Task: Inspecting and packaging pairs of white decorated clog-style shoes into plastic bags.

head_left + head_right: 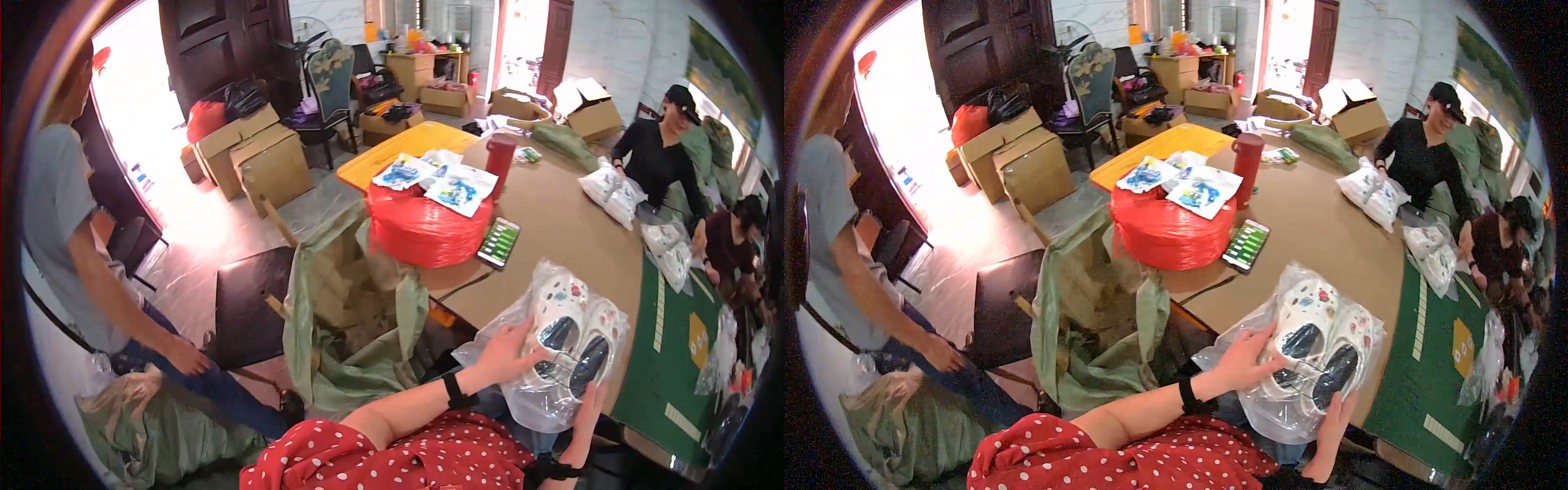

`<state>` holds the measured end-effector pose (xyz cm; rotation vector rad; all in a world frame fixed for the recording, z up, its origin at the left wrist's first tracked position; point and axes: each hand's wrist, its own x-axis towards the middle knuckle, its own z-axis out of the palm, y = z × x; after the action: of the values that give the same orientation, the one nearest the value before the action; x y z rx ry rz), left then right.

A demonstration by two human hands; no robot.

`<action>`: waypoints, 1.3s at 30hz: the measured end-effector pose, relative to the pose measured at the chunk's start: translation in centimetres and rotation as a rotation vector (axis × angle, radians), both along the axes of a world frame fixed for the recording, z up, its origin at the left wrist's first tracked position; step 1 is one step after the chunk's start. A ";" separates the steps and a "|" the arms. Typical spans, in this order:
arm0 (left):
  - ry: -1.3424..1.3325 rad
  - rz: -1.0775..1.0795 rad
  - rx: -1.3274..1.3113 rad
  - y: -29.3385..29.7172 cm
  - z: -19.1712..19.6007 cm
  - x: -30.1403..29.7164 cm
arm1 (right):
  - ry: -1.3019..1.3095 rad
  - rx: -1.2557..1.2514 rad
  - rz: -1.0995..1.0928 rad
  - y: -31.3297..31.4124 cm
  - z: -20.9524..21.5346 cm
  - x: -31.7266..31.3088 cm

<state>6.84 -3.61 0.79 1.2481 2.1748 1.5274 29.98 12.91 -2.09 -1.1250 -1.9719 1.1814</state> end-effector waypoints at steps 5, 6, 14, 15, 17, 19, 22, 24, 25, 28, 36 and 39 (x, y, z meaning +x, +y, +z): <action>-0.020 -0.021 -0.007 -0.3 0.1 -0.4 | 0.061 -0.044 -0.015 0.2 -0.3 -0.3; -0.013 -0.015 -0.022 -0.3 0.0 -0.4 | 0.099 -0.053 0.006 0.0 -0.2 -0.4; -0.015 -0.051 -0.008 -0.5 0.4 -0.8 | 0.068 -0.088 -0.028 -0.5 1.0 -0.3; -0.018 -0.066 -0.011 -0.6 0.2 -0.6 | 0.037 -0.063 0.026 -0.4 0.8 0.4; -0.007 -0.086 -0.012 -0.7 -0.5 -0.6 | 0.021 -0.036 0.075 -0.8 1.6 0.8; 0.041 -0.126 0.047 -1.3 -1.5 -0.6 | -0.121 0.194 0.060 -2.5 2.9 1.1; 0.054 -0.169 0.094 -2.2 -2.5 -0.4 | -0.172 0.250 0.104 -3.1 3.6 1.8; 0.028 -0.179 0.068 -2.3 -3.0 -0.4 | -0.076 0.152 0.165 -3.8 4.8 1.3; 0.023 -0.190 0.098 -2.0 -3.0 -0.5 | -0.054 0.228 0.073 -2.5 1.4 2.0; 0.024 -0.129 0.018 -1.0 -1.8 -0.7 | 0.054 0.124 0.047 -2.0 1.2 0.4; 0.098 -0.104 0.013 -1.1 -2.2 -2.2 | 0.058 0.221 0.141 -3.1 3.3 -0.3; 0.085 -0.143 0.030 -1.2 -3.0 -2.8 | -0.052 0.264 0.144 -4.3 4.4 0.7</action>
<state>4.01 -4.85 -2.20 1.4684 2.0692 1.4809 30.71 8.62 2.33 -0.9002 -2.2031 0.9336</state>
